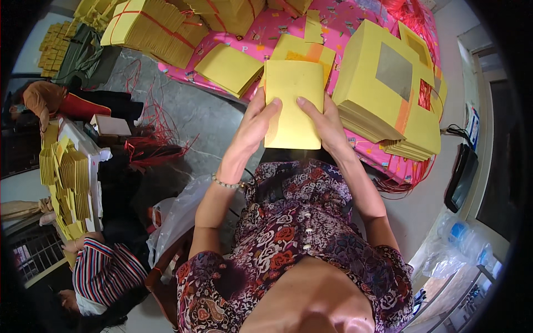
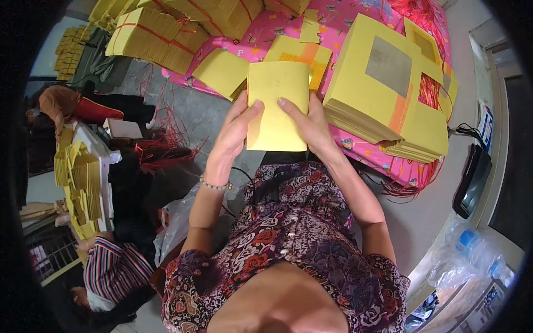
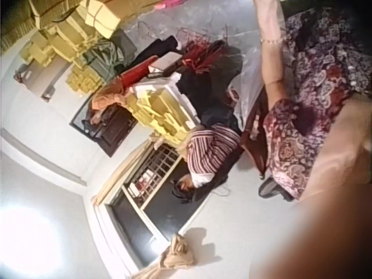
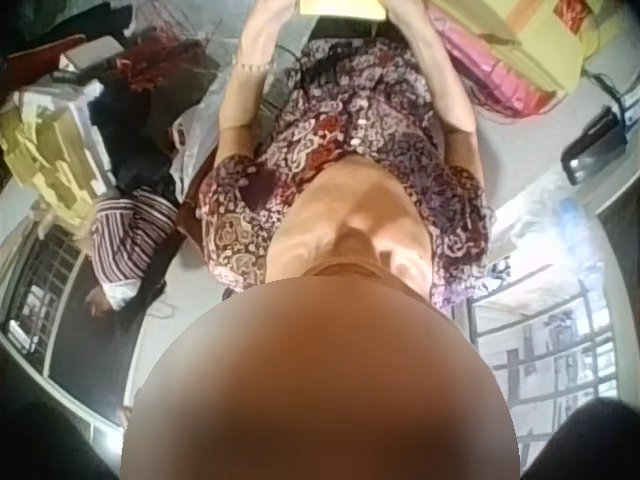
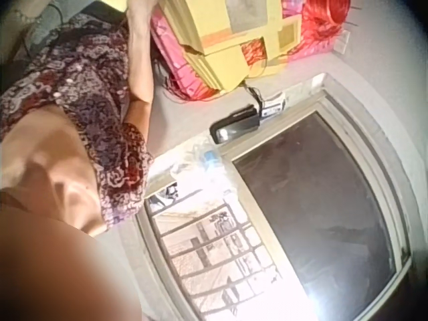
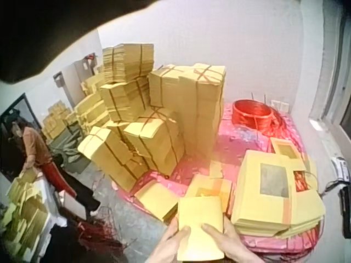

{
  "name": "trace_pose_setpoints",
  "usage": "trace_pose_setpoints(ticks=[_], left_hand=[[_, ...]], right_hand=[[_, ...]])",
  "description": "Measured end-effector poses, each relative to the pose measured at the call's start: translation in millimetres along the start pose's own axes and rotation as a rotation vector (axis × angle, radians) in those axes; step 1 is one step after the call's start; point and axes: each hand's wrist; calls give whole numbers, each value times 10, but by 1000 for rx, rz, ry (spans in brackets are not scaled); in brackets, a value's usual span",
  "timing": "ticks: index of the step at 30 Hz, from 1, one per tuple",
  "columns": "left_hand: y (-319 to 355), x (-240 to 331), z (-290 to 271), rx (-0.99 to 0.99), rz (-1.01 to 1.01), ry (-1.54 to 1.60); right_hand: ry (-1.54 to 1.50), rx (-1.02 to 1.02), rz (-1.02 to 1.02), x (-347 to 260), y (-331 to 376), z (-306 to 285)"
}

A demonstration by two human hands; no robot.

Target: Sorting and stacking yellow joss paper sheets.

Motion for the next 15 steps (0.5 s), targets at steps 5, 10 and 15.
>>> trace_pose_setpoints(ticks=[5, 10, 15], left_hand=[[-49, -78, -56, -16, 11, 20], [-30, -37, -10, 1, -19, 11], [-27, -67, -20, 22, -10, 1]], right_hand=[[-22, 1, 25, 0, -18, 7], [-52, 1, 46, 61, -55, -15], [-76, 2, 74, 51, -52, 3]])
Point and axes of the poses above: each hand's wrist, its own y-axis away from the middle knuckle, its own z-axis out of the palm, x = y × z, and after that the axes turned 5 degrees about x, right-handed
